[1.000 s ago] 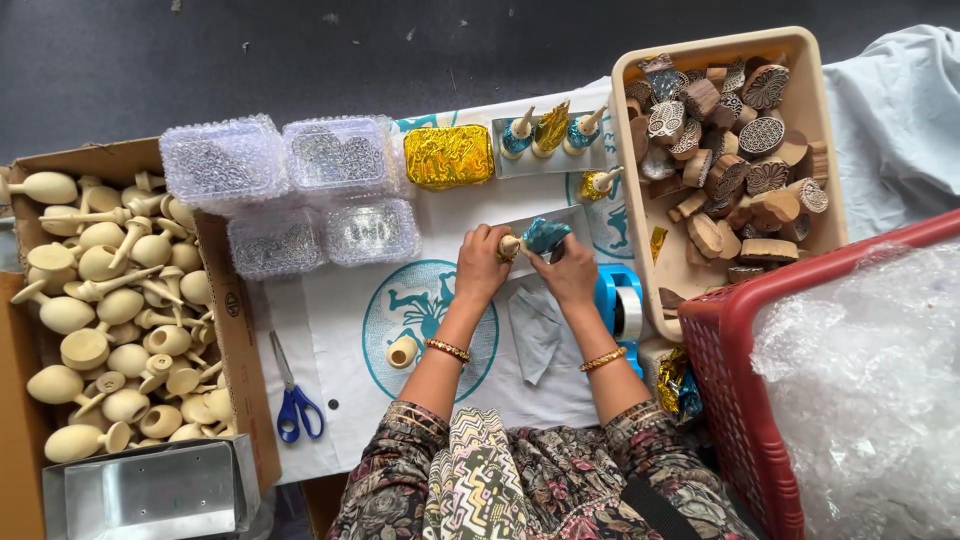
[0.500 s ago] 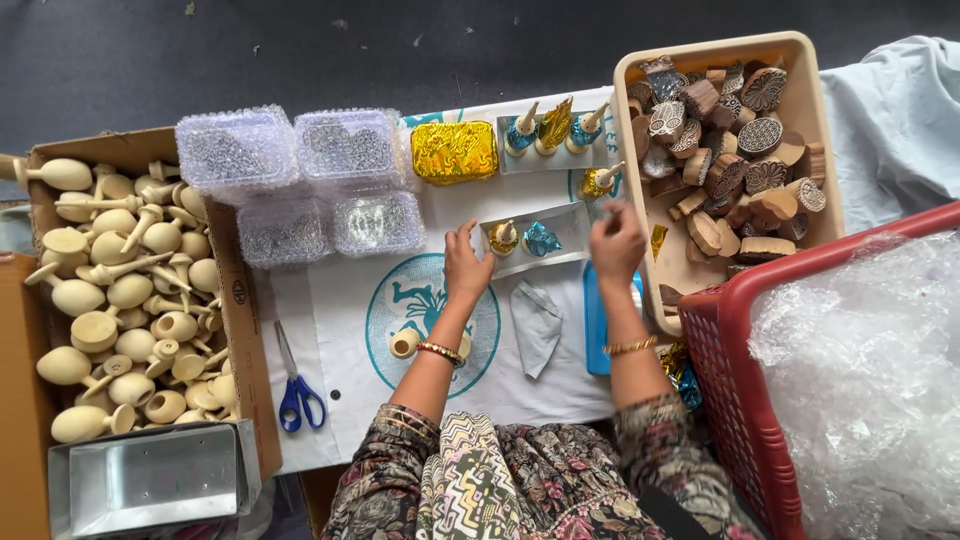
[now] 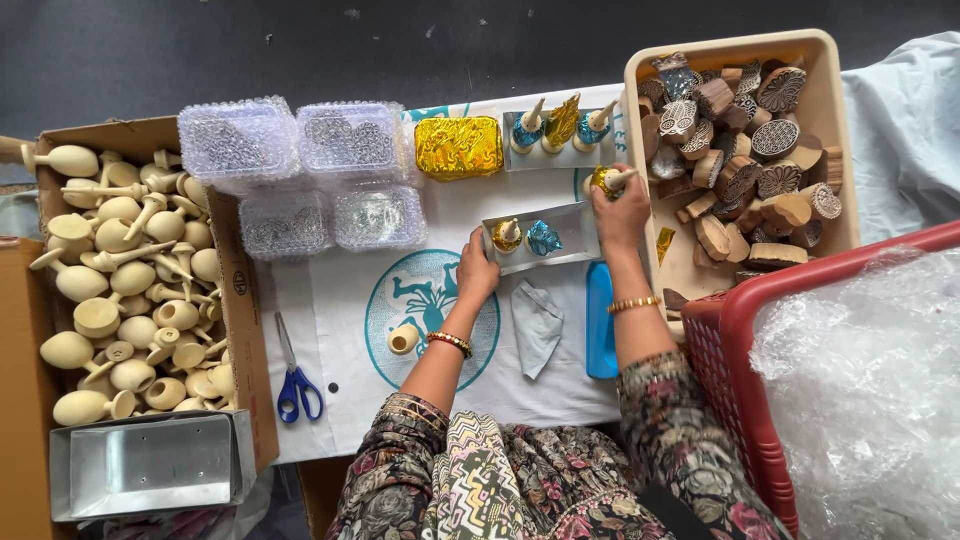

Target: Wrapping small decorative wooden objects in gold foil and paper at a workstation.

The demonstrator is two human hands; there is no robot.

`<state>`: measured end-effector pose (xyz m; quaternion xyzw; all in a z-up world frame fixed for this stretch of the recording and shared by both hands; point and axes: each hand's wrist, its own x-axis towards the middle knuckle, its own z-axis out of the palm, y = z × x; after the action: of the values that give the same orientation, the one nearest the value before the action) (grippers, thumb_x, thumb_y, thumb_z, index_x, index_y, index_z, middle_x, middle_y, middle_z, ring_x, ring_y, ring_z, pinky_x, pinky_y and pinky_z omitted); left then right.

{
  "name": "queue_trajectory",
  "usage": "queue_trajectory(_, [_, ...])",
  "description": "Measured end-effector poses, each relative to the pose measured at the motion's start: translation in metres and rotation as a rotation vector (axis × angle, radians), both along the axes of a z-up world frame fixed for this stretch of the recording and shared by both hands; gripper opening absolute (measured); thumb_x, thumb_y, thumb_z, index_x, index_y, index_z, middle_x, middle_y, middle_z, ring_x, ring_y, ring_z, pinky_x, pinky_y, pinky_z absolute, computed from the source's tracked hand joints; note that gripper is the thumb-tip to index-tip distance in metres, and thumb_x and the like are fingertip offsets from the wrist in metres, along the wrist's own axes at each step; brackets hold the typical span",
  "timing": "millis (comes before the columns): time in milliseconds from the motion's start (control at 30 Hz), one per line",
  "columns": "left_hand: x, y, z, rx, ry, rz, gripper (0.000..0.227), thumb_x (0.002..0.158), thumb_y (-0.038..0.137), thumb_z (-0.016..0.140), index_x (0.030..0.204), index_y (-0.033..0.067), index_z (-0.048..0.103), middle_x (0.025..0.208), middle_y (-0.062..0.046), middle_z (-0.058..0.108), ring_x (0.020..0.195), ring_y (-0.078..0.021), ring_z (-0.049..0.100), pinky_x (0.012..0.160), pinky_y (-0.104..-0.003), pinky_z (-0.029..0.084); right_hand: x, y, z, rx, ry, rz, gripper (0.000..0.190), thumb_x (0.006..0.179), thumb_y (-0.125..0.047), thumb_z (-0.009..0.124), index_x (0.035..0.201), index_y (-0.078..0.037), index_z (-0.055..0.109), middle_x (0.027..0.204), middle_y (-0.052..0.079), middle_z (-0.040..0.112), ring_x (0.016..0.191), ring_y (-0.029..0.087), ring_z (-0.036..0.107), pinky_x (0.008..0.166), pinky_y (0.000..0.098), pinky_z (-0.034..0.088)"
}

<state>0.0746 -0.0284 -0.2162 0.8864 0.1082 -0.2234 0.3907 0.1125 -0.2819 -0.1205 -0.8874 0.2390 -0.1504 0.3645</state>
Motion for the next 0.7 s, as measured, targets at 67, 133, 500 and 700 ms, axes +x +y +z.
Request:
queue_trajectory(67, [0.002, -0.001, -0.004, 0.005, -0.025, 0.007, 0.079, 0.08, 0.003, 0.068, 0.151, 0.0208, 0.039, 0.129, -0.016, 0.061, 0.117, -0.0374, 0.062, 0.096, -0.047, 0.051, -0.013, 0.002, 0.02, 0.004, -0.05, 0.004, 0.046, 0.081, -0.016, 0.086, 0.122, -0.008, 0.069, 0.113, 0.016, 0.072, 0.101, 0.03, 0.072, 0.089, 0.0402, 0.057])
queue_trajectory(133, [0.003, -0.003, -0.006, -0.023, -0.076, 0.011, 0.078, 0.079, 0.0, 0.065, 0.15, 0.0208, 0.041, 0.127, -0.016, 0.062, 0.115, -0.0366, 0.063, 0.095, -0.047, 0.051, -0.033, 0.005, 0.037, 0.092, -0.025, 0.047, 0.045, 0.08, -0.016, 0.086, 0.122, -0.01, 0.07, 0.109, 0.014, 0.074, 0.097, 0.025, 0.074, 0.086, 0.0374, 0.06])
queue_trajectory(500, [0.014, -0.019, 0.029, 0.001, -0.123, 0.043, 0.077, 0.078, 0.001, 0.066, 0.149, 0.0191, 0.042, 0.128, -0.016, 0.058, 0.115, -0.0378, 0.061, 0.096, -0.046, 0.05, -0.056, 0.016, 0.001, 0.107, 0.04, 0.251, 0.047, 0.079, -0.007, 0.083, 0.123, -0.008, 0.067, 0.118, 0.013, 0.07, 0.102, 0.028, 0.073, 0.088, 0.0359, 0.06])
queue_trajectory(700, [0.024, -0.025, 0.084, -0.011, -0.553, -0.126, 0.084, 0.07, 0.004, 0.079, 0.147, 0.0169, 0.047, 0.132, -0.013, 0.053, 0.123, -0.0361, 0.052, 0.106, -0.045, 0.044, -0.06, 0.024, 0.016, -0.026, -0.053, 0.286, 0.062, 0.071, -0.003, 0.086, 0.129, -0.006, 0.063, 0.125, 0.016, 0.066, 0.113, 0.033, 0.065, 0.093, 0.0393, 0.056])
